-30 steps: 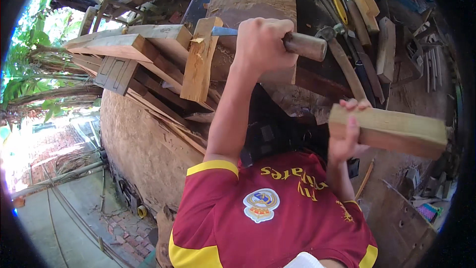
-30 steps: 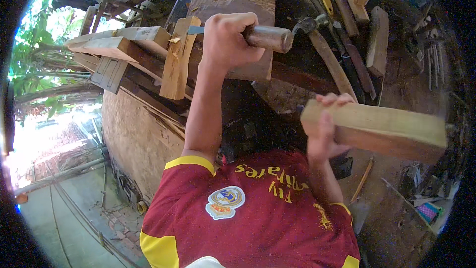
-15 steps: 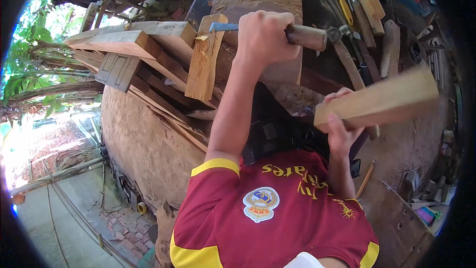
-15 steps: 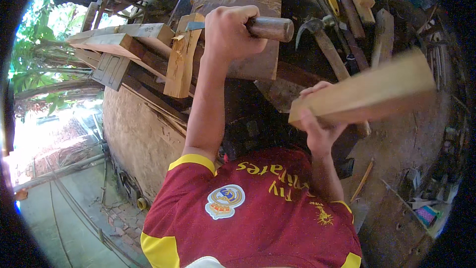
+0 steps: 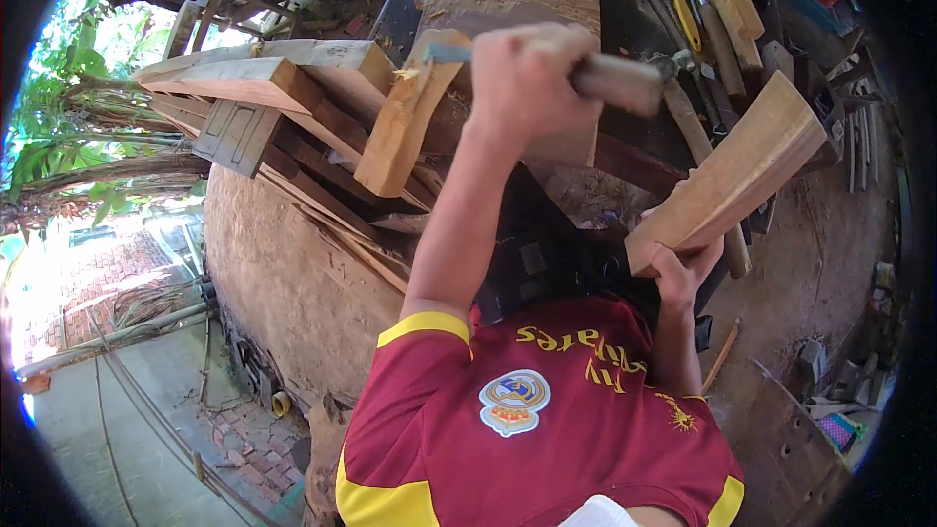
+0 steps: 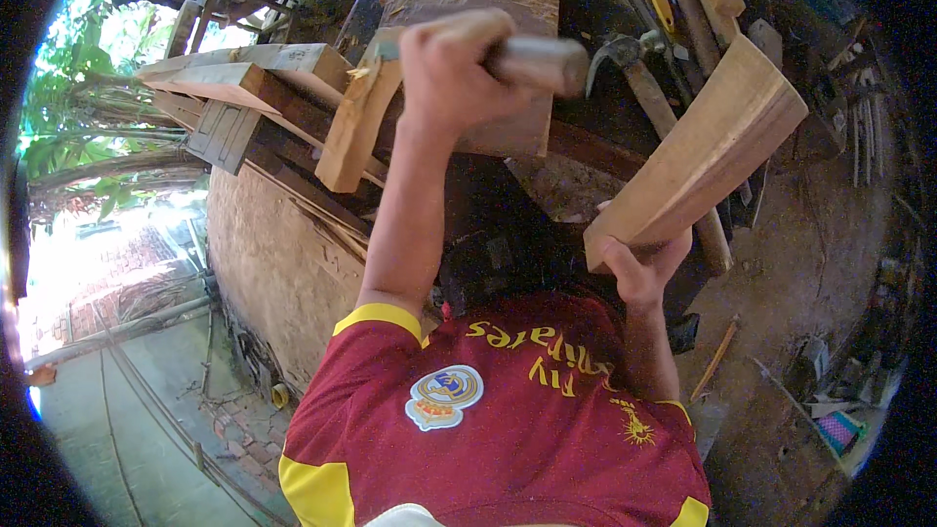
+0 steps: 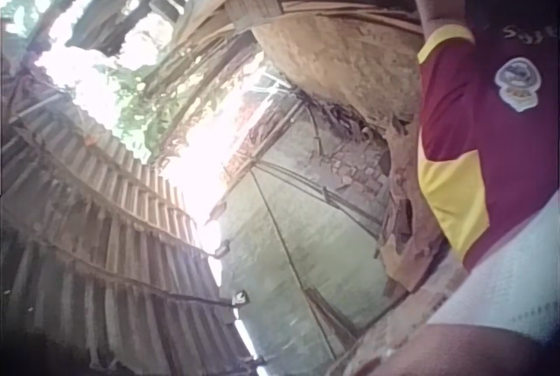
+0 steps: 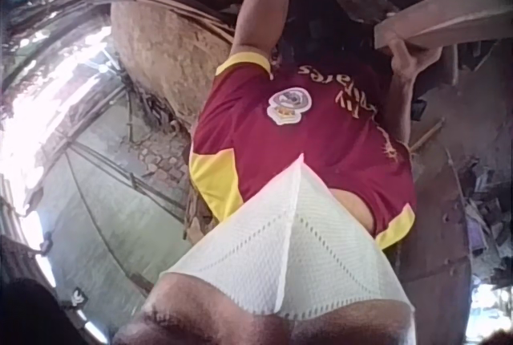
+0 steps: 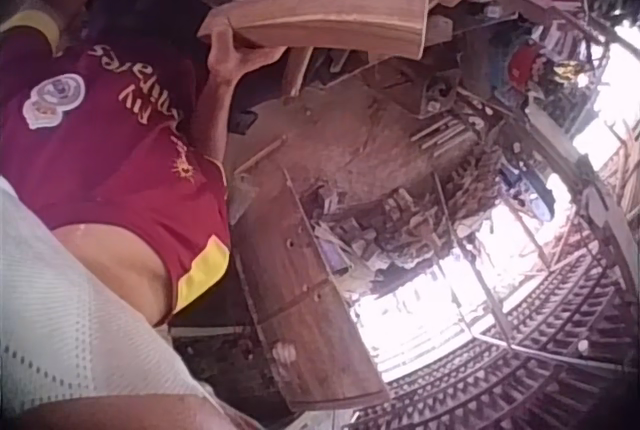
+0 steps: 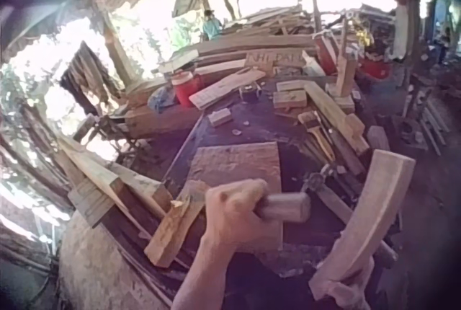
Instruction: The person carves a rectangular wooden block using a chisel and a wooden mallet. They repeatedly strike the chisel to remove wood shavings, occasionally pausing to reposition the block or clear debris. The task is performed on a cluttered workbench in a workshop setting.
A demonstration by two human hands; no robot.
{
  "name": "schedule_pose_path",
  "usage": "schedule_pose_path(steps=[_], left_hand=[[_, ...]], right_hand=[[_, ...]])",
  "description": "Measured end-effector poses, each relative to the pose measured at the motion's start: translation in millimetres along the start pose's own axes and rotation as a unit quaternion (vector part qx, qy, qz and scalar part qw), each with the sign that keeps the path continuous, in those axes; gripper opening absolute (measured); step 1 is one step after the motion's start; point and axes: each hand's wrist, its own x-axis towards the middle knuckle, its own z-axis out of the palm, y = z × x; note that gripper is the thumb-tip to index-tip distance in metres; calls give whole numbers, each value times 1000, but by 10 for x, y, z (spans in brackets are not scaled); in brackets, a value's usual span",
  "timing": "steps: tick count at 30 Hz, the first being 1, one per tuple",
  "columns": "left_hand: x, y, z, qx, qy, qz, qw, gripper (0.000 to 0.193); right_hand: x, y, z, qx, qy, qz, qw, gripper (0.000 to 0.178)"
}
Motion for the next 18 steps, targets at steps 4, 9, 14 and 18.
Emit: schedule_pose_path(steps=[4,9,14,18], left_hand=[[170,-182,1,76,132,-6,988,23],[117,-91,122,44,-14,83,996,26],[35,214,44,-11,-95,75,993,29],[-27,463,-134,-59,-223,62,971,32]], right_hand=[[-4,-38,-10,1,4,-6,1000,68],[-20,-33,-48,3,16,-2,1000,70],[-47,-6,-111,4,47,0,999,71],[-78,28,-217,-4,58,5,998,71]])
